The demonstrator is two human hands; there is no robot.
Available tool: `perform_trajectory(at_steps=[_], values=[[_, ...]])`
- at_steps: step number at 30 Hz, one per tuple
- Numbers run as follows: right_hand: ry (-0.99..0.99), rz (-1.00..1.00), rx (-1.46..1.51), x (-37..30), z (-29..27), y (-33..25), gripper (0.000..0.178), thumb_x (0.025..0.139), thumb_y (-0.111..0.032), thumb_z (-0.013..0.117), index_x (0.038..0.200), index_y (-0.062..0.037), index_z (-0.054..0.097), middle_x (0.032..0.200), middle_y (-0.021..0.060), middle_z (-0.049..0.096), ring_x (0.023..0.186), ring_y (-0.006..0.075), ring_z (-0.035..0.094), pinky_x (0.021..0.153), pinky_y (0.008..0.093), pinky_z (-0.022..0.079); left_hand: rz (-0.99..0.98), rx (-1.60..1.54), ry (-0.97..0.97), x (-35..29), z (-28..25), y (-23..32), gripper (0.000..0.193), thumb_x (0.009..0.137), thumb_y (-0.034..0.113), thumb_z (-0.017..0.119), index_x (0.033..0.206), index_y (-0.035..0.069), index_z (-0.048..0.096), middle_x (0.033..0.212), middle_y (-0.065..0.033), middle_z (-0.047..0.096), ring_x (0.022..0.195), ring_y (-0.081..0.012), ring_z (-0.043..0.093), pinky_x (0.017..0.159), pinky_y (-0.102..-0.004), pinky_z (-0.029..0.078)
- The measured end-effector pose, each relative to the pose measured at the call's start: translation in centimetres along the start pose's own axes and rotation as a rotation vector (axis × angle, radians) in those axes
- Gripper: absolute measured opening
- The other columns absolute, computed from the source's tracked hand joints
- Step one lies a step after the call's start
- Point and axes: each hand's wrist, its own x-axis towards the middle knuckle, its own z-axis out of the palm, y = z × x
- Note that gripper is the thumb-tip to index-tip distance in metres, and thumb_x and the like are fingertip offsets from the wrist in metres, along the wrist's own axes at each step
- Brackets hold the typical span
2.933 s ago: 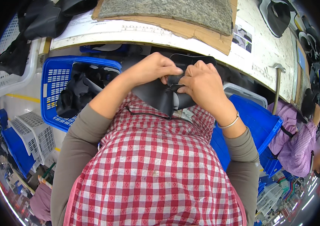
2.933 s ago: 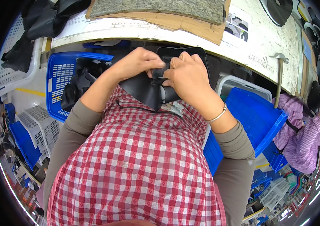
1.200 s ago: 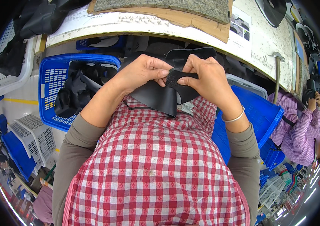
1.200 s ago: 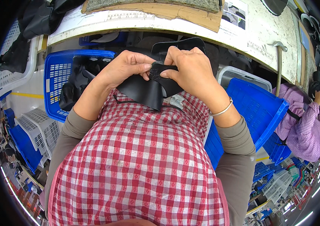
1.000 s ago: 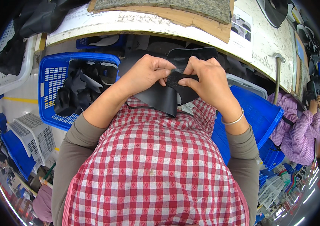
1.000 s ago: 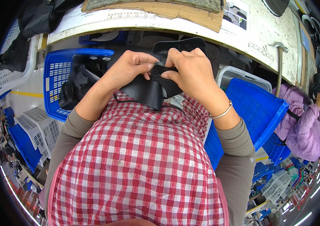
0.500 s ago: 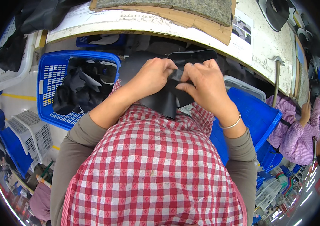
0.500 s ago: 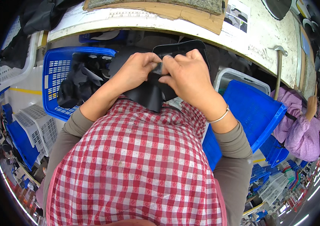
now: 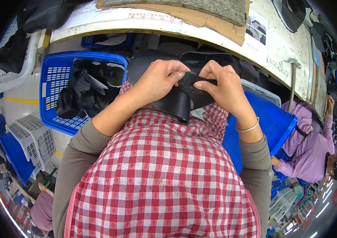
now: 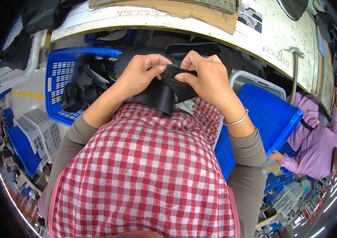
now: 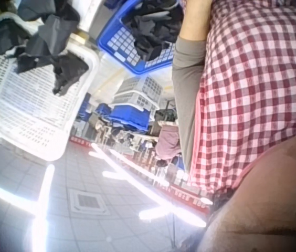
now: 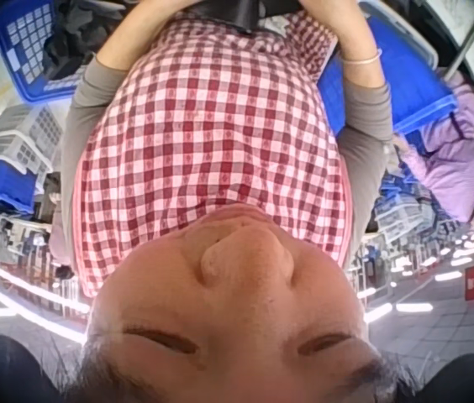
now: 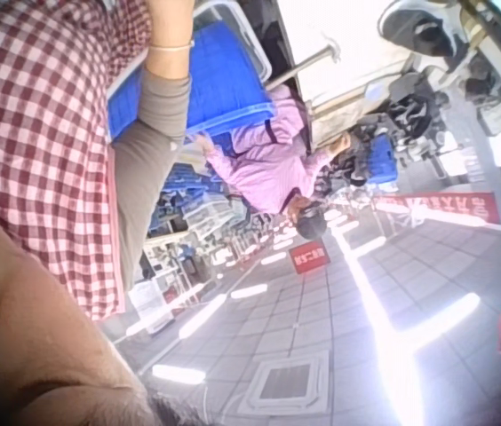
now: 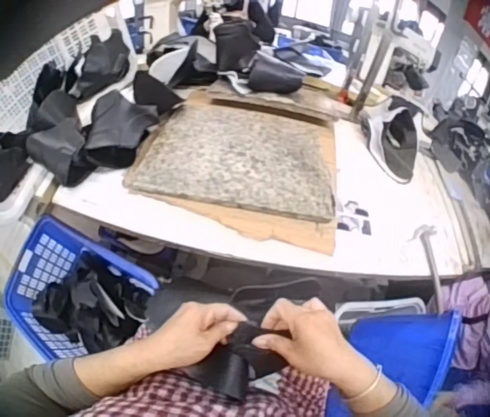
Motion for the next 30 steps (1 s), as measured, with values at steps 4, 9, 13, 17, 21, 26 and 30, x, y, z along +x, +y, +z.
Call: perform_trajectory(at_steps=[4, 9, 13, 17, 21, 26, 30], values=[[-0.01, -0.009, -0.018, 0.4, 0.1, -0.1, 0.028, 0.08, -0.021, 0.086, 0.09, -0.0102, 0.062, 0.082, 0.0069, 0.076, 0.071, 0.0266, 0.062, 0.08, 0.0335, 0.038, -0.001, -0.013, -0.006, -0.1, -0.1, -0.1, 0.021, 0.103, 0.009, 0.061, 0.115, -0.004, 0.073, 0.093, -0.0058, 0.075, 0.078, -0.0099, 0.064, 0.073, -0.0267, 0.055], [-0.011, -0.015, -0.028, 0.2, 0.0, 0.0, 0.029, 0.08, -0.021, 0.086, 0.091, -0.0106, 0.062, 0.082, 0.0062, 0.076, 0.073, 0.0255, 0.065, 0.079, 0.0341, 0.039, 0.024, -0.036, -0.023, -0.3, -0.2, -0.3, 0.022, 0.103, 0.009, 0.061, 0.115, -0.004, 0.073, 0.092, -0.0055, 0.074, 0.077, -0.0098, 0.064, 0.073, -0.0266, 0.055], [-0.021, 0.034, -0.093, 0.2, 0.4, -0.1, 0.029, 0.08, -0.024, 0.086, 0.092, -0.0112, 0.063, 0.082, 0.0056, 0.075, 0.073, 0.0252, 0.067, 0.081, 0.0355, 0.041, 0.004, -0.125, -0.03, -0.5, -0.1, -0.5, 0.021, 0.102, 0.009, 0.064, 0.116, -0.004, 0.073, 0.091, -0.0041, 0.074, 0.079, -0.0078, 0.064, 0.073, -0.0256, 0.054], [0.005, -0.015, -0.189, 0.5, 0.7, -1.4, 0.035, 0.077, -0.027, 0.088, 0.099, -0.0114, 0.066, 0.083, 0.003, 0.074, 0.078, 0.0256, 0.069, 0.082, 0.0389, 0.044, -0.049, -0.219, -0.008, -0.7, 0.6, -1.0, 0.018, 0.095, 0.005, 0.072, 0.109, -0.005, 0.073, 0.088, -0.005, 0.074, 0.078, -0.0072, 0.066, 0.07, -0.0246, 0.054], [0.191, -0.075, -0.335, 0.1, -0.3, -2.5, 0.041, 0.073, -0.023, 0.09, 0.102, -0.0103, 0.065, 0.093, 0.0057, 0.073, 0.08, 0.0268, 0.068, 0.082, 0.0382, 0.043, -0.077, -0.303, 0.042, -1.7, 0.2, -1.6, 0.013, 0.093, -0.001, 0.074, 0.106, -0.005, 0.072, 0.092, -0.0025, 0.073, 0.078, -0.0054, 0.066, 0.073, -0.0215, 0.053], [-0.019, 0.263, 0.215, -0.7, -1.7, -1.8, 0.05, 0.074, -0.023, 0.093, 0.111, 0.0007, 0.068, 0.094, 0.0148, 0.076, 0.082, 0.0254, 0.073, 0.074, 0.0369, 0.057, -0.147, -0.284, 0.051, -3.0, -2.7, -1.5, 0.021, 0.09, 0.002, 0.077, 0.109, -0.006, 0.074, 0.092, -0.0049, 0.075, 0.08, -0.0072, 0.067, 0.073, -0.023, 0.054], [0.009, 0.178, 0.149, -0.9, -0.9, -1.3, 0.043, 0.077, -0.023, 0.089, 0.109, -0.0013, 0.071, 0.088, 0.0184, 0.075, 0.081, 0.0358, 0.075, 0.069, 0.0394, 0.057, -0.096, -0.294, -0.295, -1.3, -4.4, -0.6, 0.037, 0.087, 0.006, 0.082, 0.121, -0.005, 0.073, 0.104, -0.0099, 0.077, 0.088, -0.0113, 0.071, 0.083, -0.027, 0.058]])
